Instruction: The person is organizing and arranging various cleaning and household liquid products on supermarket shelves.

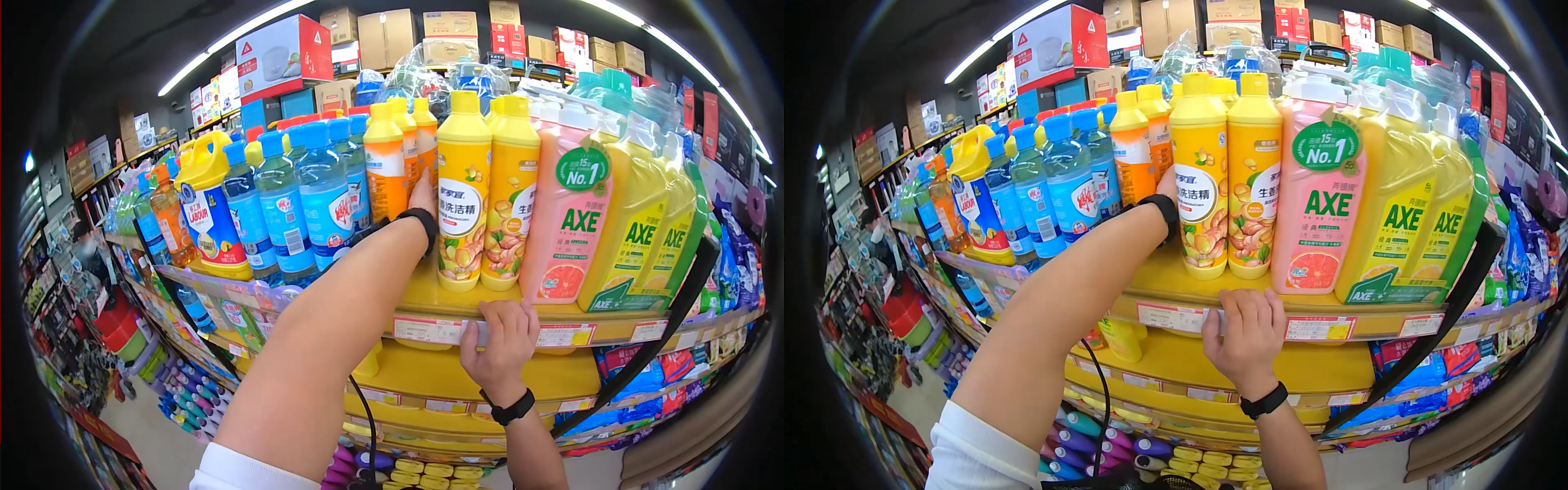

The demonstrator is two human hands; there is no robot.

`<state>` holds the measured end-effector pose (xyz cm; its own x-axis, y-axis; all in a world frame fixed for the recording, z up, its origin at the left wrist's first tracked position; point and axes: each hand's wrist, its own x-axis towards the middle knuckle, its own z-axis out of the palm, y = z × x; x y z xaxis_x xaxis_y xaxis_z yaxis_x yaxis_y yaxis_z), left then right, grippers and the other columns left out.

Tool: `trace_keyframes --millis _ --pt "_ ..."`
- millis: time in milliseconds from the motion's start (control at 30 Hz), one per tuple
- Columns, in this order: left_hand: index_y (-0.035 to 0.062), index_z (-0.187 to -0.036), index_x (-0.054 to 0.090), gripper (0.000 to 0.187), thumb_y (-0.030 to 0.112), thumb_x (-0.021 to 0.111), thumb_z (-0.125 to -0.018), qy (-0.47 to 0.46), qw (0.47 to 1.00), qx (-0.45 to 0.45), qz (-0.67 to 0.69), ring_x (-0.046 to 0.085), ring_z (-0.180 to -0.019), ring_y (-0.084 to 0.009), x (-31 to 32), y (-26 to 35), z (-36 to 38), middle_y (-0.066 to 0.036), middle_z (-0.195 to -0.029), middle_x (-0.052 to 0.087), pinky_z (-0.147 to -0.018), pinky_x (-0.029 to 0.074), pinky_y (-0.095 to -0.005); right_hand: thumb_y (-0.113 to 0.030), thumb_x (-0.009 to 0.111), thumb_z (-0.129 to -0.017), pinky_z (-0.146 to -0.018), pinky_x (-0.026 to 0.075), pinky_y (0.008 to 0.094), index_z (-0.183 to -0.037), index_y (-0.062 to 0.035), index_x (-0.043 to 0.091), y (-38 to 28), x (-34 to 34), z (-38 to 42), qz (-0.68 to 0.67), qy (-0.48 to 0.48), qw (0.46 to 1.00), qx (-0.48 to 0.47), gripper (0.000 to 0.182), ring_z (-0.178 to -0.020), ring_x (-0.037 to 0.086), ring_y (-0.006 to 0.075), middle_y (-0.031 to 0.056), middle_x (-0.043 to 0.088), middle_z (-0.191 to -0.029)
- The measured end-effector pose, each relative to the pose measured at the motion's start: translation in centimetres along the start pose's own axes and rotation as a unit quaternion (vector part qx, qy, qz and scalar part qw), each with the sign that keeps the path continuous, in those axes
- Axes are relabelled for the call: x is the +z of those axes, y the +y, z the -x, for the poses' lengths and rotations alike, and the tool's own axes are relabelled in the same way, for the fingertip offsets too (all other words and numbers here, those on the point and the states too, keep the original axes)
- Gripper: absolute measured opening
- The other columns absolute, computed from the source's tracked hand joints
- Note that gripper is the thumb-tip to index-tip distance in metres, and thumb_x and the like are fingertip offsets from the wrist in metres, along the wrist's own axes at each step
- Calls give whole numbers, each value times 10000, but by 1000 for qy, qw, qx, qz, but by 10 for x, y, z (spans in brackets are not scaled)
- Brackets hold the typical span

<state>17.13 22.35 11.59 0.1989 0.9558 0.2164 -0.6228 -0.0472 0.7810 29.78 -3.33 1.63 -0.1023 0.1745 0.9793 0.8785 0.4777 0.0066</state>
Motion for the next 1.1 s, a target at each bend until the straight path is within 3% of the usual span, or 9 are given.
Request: trace_keyframes --millis 67,500,533,600,633,733,900,1000,1100 --pt "29 -1372 464 590 481 353 -1008 -34 999 1 9 577 -1181 -246 22 12 26 -98 -1346 570 -1015 445 -355 -134 668 -759 -974 403 447 -1025 -33 620 2 2 1 -5 5 1000 7 288 -950 597 253 90 620 -967" --pt "36 -1401 423 598 481 381 -1003 -23 1000 14 2 582 -1171 -251 12 8 15 -136 -1382 531 -972 476 -349 -139 659 -760 -965 409 450 -1022 -32 628 1 2 -1 2 14 1000 -3 285 -932 602 257 91 621 -968" --pt "45 -1170 596 308 243 435 -998 -101 991 5 87 682 -917 -225 -20 -1 -14 -119 -1084 693 -816 559 -326 -137 657 -759 -963 411 451 -1023 -31 627 1 3 0 3 17 1000 -4 285 -931 602 259 91 621 -967" --pt "30 -1468 338 665 465 462 -981 -42 995 6 87 426 -1328 -253 -21 -12 -35 -128 -1511 375 -1114 316 -360 -134 652 -760 -961 412 454 -1023 -28 626 1 4 -1 9 22 1000 -9 285 -925 602 262 95 621 -965" --pt "53 -1174 594 347 313 437 -1006 -157 985 14 76 677 -946 -233 -25 -4 -23 -120 -1102 687 -833 556 -331 -133 649 -760 -959 413 455 -1023 -26 626 0 4 -1 12 24 1000 -11 285 -922 602 264 97 620 -963" --pt "66 -1277 559 476 428 392 -1016 -148 982 26 111 642 -1050 -256 -4 1 -9 -117 -1226 643 -928 514 -348 -136 656 -763 -964 412 456 -1024 -24 626 1 4 1 19 18 1000 -14 286 -927 598 268 105 619 -962" --pt "99 -1454 393 695 566 484 -948 -89 979 68 170 486 -1244 -256 -45 -33 -86 -52 -1444 457 -1013 424 -403 -146 668 -772 -983 404 457 -1031 -21 626 -1 -3 -1 12 -9 1000 -3 291 -959 590 268 103 618 -975" --pt "76 -1268 584 513 469 372 -1014 -109 990 23 85 667 -996 -250 -29 -2 -34 -78 -1204 667 -879 533 -343 -148 669 -774 -992 398 458 -1035 -20 627 1 -3 0 14 -12 1000 -4 293 -971 586 264 99 616 -987" --pt "85 -1301 560 494 439 368 -1015 -84 994 53 49 621 -1071 -243 -15 4 -5 -82 -1266 629 -931 475 -357 -147 665 -778 -996 396 458 -1039 -17 624 -1 -2 -1 14 -6 1000 -2 294 -974 584 267 104 614 -989"
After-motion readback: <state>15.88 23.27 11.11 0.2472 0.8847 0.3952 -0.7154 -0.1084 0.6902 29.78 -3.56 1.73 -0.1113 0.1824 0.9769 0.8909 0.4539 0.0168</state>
